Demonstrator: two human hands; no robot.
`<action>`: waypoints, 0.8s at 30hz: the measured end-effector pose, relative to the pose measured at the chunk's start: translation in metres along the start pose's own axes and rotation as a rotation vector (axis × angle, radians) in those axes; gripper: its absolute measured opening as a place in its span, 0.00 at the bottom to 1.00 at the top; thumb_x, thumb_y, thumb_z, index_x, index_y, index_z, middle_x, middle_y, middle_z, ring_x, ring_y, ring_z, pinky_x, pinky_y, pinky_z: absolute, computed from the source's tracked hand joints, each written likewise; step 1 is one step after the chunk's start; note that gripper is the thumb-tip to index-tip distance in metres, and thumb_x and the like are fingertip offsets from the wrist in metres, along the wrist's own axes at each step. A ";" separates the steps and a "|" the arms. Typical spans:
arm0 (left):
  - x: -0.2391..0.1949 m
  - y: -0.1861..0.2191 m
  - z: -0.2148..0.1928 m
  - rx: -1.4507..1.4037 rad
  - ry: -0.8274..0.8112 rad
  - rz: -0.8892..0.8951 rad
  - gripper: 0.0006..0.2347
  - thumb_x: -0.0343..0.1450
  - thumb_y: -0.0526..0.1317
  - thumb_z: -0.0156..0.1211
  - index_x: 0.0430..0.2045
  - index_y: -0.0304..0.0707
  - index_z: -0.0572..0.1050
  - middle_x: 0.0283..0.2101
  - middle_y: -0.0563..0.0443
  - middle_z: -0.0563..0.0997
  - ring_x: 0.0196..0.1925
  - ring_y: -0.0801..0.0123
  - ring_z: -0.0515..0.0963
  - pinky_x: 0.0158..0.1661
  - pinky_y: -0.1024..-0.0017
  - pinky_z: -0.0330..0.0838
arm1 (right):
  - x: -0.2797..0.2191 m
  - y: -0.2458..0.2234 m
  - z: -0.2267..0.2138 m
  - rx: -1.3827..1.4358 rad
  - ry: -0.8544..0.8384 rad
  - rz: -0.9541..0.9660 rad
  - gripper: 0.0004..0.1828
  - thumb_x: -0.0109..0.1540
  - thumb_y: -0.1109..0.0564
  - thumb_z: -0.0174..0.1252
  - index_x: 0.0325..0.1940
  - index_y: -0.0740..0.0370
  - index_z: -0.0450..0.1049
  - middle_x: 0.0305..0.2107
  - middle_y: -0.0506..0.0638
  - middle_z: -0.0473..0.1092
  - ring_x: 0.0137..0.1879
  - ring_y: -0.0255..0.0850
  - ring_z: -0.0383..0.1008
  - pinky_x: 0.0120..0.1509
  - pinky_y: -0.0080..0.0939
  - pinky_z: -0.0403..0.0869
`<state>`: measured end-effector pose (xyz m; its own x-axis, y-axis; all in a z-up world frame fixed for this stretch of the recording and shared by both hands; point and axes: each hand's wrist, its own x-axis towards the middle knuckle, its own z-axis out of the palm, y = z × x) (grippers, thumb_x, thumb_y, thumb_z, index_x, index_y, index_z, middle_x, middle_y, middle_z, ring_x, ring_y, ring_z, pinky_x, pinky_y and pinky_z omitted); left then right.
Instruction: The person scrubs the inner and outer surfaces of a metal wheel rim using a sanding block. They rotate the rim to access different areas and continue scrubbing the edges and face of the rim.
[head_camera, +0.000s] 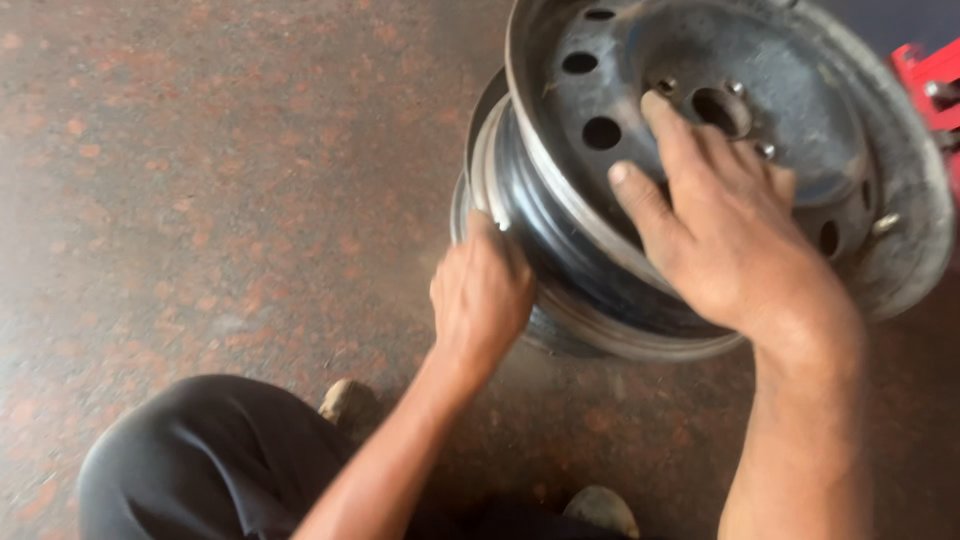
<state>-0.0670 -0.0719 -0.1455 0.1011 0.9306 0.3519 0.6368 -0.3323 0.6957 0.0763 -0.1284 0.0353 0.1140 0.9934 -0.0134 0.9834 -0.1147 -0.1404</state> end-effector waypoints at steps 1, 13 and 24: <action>-0.008 -0.001 0.000 -0.020 -0.024 -0.014 0.15 0.70 0.35 0.57 0.48 0.23 0.72 0.26 0.29 0.80 0.26 0.43 0.82 0.30 0.49 0.77 | -0.002 -0.001 0.001 0.033 -0.029 0.056 0.36 0.72 0.38 0.37 0.79 0.61 0.49 0.70 0.65 0.56 0.77 0.57 0.48 0.76 0.66 0.42; 0.047 -0.020 0.015 0.085 -0.149 -0.134 0.06 0.71 0.35 0.54 0.35 0.30 0.73 0.28 0.34 0.82 0.30 0.43 0.82 0.32 0.50 0.76 | -0.004 -0.004 -0.003 0.071 -0.056 0.144 0.37 0.69 0.36 0.37 0.78 0.55 0.48 0.71 0.59 0.54 0.78 0.53 0.46 0.77 0.64 0.42; 0.040 -0.015 -0.002 0.028 -0.253 -0.151 0.08 0.70 0.38 0.53 0.37 0.29 0.71 0.30 0.31 0.82 0.32 0.41 0.83 0.35 0.48 0.76 | 0.001 -0.003 -0.002 0.051 -0.013 0.024 0.36 0.72 0.38 0.38 0.79 0.62 0.49 0.73 0.64 0.51 0.78 0.58 0.44 0.73 0.67 0.39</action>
<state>-0.0740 -0.0304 -0.1405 0.1890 0.9791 0.0755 0.6794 -0.1859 0.7099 0.0740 -0.1268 0.0378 0.1348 0.9904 -0.0306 0.9720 -0.1381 -0.1901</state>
